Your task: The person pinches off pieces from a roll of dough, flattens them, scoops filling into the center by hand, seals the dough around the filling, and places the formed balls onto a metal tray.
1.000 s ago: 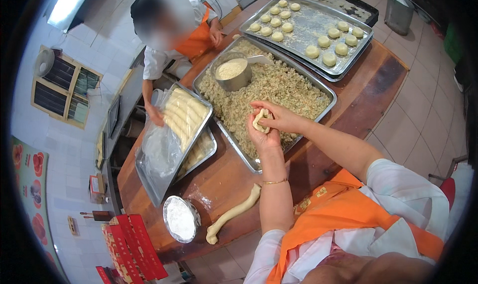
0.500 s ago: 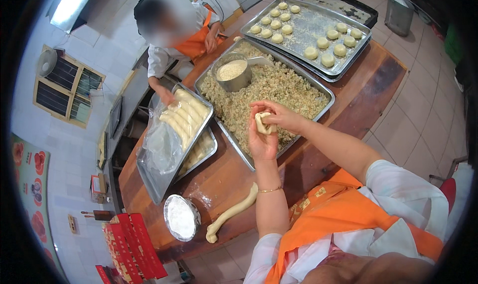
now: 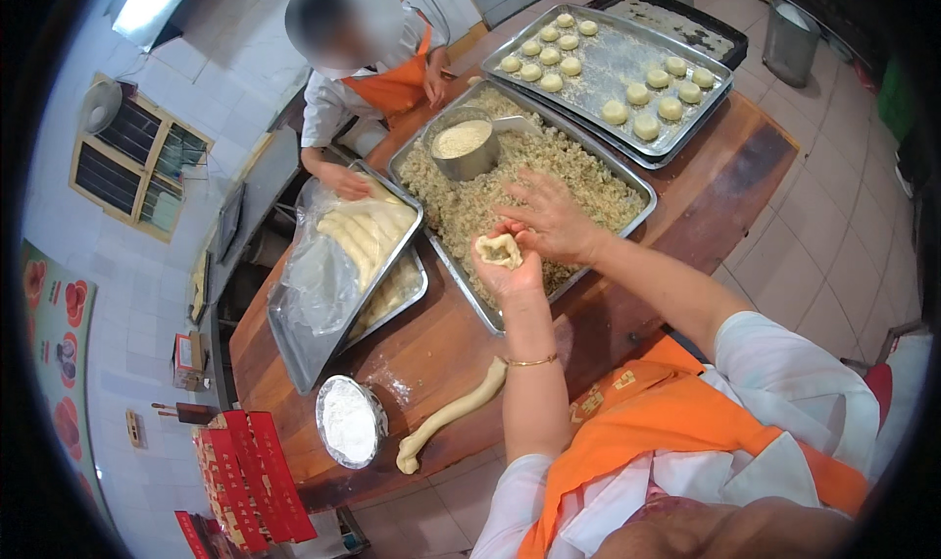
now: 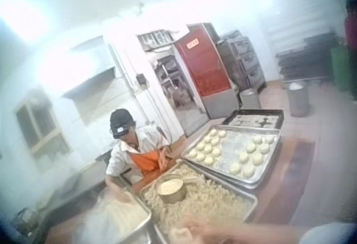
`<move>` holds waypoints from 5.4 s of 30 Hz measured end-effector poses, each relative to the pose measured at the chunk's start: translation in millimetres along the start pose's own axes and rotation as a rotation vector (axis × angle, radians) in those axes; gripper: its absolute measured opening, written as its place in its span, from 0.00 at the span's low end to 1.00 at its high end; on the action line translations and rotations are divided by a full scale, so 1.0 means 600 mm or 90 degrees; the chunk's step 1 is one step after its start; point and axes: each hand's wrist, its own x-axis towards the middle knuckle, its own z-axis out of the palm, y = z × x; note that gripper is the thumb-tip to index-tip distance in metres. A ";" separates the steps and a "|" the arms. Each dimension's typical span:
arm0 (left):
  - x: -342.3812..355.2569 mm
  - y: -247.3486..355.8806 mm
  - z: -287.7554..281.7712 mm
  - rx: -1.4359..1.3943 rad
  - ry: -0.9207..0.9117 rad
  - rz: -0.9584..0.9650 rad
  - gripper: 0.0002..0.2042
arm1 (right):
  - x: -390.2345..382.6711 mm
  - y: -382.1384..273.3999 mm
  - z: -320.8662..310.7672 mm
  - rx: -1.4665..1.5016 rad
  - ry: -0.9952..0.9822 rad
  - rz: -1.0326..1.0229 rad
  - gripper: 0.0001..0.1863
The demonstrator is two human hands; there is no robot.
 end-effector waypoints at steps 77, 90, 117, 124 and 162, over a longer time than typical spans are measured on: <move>-0.139 -0.023 -0.008 0.442 -0.280 0.061 0.23 | 0.018 -0.057 -0.082 0.668 -0.100 0.242 0.26; -0.117 -0.039 -0.039 0.465 -0.285 0.033 0.22 | -0.017 -0.057 -0.060 0.633 -0.129 0.409 0.26; -0.105 -0.092 -0.029 0.562 -0.311 0.083 0.21 | 0.001 -0.059 -0.061 0.792 -0.106 0.335 0.30; -0.119 -0.041 -0.053 0.662 -0.302 0.162 0.21 | -0.011 -0.068 -0.061 0.809 -0.072 0.302 0.31; -0.192 0.032 -0.076 0.600 -0.375 0.085 0.28 | 0.006 -0.133 -0.121 0.884 -0.140 0.153 0.35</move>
